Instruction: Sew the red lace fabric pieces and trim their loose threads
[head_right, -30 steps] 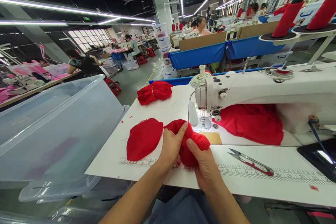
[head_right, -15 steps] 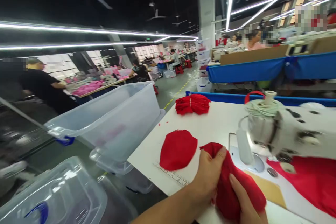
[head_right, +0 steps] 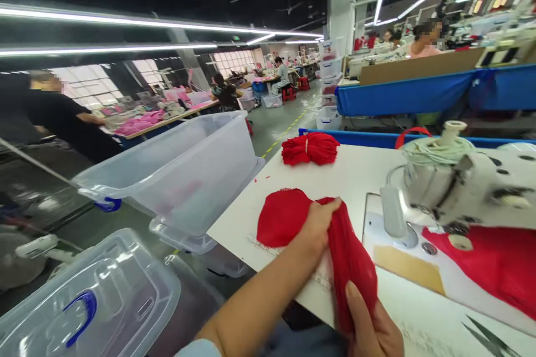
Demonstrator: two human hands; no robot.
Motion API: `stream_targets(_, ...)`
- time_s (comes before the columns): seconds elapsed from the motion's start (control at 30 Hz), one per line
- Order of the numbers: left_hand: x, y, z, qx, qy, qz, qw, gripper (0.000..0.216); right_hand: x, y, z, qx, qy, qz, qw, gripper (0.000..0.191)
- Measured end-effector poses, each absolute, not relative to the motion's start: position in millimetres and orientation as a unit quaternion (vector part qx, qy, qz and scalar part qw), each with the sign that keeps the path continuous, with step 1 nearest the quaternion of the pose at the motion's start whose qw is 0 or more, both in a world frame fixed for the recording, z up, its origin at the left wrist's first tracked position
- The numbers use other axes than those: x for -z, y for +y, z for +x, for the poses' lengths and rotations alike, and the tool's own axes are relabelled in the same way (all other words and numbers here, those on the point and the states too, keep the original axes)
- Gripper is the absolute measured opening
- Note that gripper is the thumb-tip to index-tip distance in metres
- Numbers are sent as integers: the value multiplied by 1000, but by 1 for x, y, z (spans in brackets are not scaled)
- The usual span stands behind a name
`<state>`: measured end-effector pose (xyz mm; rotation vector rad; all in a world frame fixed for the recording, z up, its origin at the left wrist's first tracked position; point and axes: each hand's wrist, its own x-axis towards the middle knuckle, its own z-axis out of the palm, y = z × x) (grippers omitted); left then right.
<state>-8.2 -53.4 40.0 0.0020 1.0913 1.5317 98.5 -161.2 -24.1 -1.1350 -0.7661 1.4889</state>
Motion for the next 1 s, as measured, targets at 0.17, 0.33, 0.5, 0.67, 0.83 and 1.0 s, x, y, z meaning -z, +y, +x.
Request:
stream_targets(0.17,-37,-62,-12,-540,429,15,724,21,-18,-140,92,-655,-206,-430,586,24)
stream_targets(0.33,-32,-94,-13,-447,288,152,833,40,-21,-123,103,-661,-163,-421,599,28)
stream_targets(0.5,-32,-99,-7,-476,333,261,771,43,-18,-119,105,-658,-175,-421,599,29)
stream_targets(0.67,-43,-85,-10,-446,386,312,745,38,-17,-115,110,-655,-205,-422,592,31)
stream_targets(0.83,-47,-79,-13,-394,364,310,785,42,-19,-113,112,-645,-214,-417,604,34)
stream_targets(1.0,-43,-80,3,-464,409,276,736,42,-22,-111,110,-655,-219,-415,593,37)
